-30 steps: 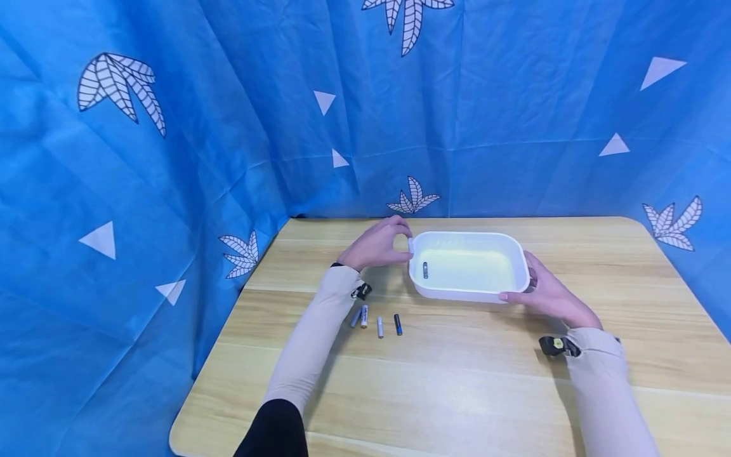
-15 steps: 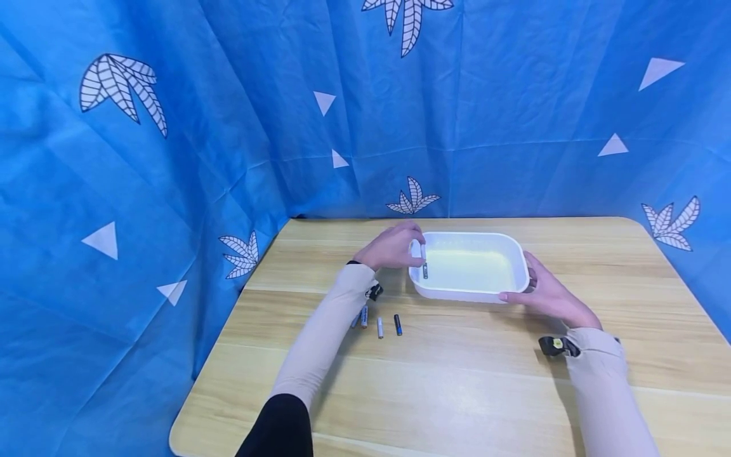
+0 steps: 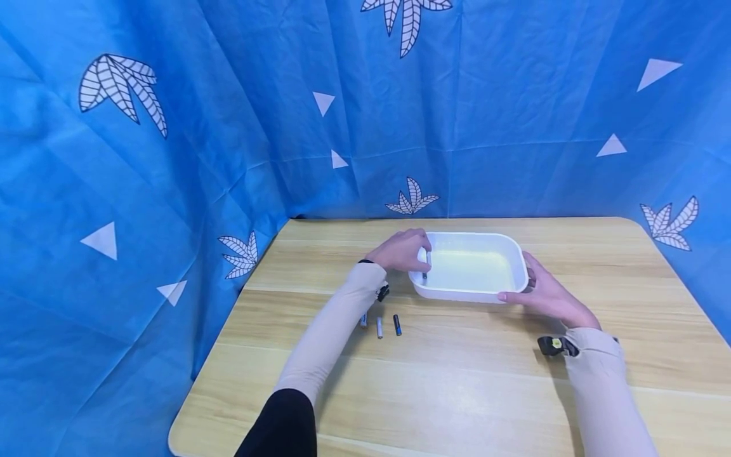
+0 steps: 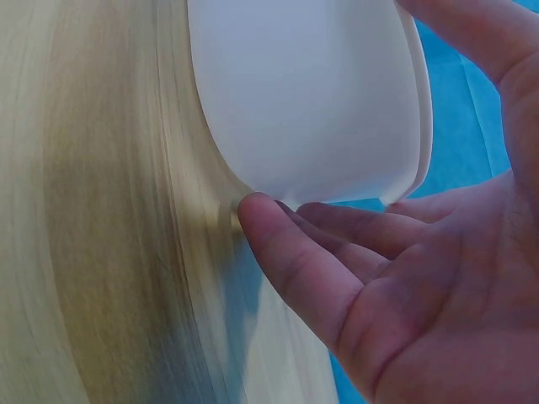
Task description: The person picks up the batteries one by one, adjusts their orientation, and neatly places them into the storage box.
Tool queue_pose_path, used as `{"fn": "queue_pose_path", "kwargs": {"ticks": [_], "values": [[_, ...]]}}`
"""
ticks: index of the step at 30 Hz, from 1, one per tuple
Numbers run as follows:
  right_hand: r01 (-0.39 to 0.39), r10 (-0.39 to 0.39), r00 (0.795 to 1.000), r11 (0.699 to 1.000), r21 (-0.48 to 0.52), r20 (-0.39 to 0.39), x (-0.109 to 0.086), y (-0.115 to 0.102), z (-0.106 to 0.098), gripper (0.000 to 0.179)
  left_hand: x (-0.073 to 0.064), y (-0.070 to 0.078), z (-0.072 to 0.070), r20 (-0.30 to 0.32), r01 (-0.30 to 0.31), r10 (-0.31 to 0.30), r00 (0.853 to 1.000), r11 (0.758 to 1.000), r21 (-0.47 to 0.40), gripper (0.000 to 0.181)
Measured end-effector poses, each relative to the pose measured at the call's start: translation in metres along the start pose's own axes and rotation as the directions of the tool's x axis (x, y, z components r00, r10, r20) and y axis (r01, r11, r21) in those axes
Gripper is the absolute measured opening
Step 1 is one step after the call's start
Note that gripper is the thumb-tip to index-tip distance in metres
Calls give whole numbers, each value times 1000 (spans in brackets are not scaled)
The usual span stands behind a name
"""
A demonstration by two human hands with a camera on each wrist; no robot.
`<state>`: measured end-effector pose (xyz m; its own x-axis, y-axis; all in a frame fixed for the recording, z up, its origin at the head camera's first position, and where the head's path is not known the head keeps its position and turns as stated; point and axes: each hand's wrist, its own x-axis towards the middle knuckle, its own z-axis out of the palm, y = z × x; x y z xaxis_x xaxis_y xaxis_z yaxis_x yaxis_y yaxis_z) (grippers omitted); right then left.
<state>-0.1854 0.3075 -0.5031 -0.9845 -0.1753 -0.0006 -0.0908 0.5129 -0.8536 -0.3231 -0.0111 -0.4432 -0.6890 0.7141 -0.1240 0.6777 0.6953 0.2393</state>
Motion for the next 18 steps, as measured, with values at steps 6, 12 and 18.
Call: {"fn": "queue_pose_path", "kwargs": {"ticks": [6,12,18], "values": [[-8,8,1000,1000,-2,1,-1,-1,-1,116,6,0,5,28,-19,18,999,999,37,42],[4,-4,1000,1000,-2,-3,-1,-1,0,116,8,3,10,32,-13,11,999,998,68,38],[14,-14,1000,1000,12,-3,0,0,1,115,9,9,13,51,-11,6,999,994,105,37]]}}
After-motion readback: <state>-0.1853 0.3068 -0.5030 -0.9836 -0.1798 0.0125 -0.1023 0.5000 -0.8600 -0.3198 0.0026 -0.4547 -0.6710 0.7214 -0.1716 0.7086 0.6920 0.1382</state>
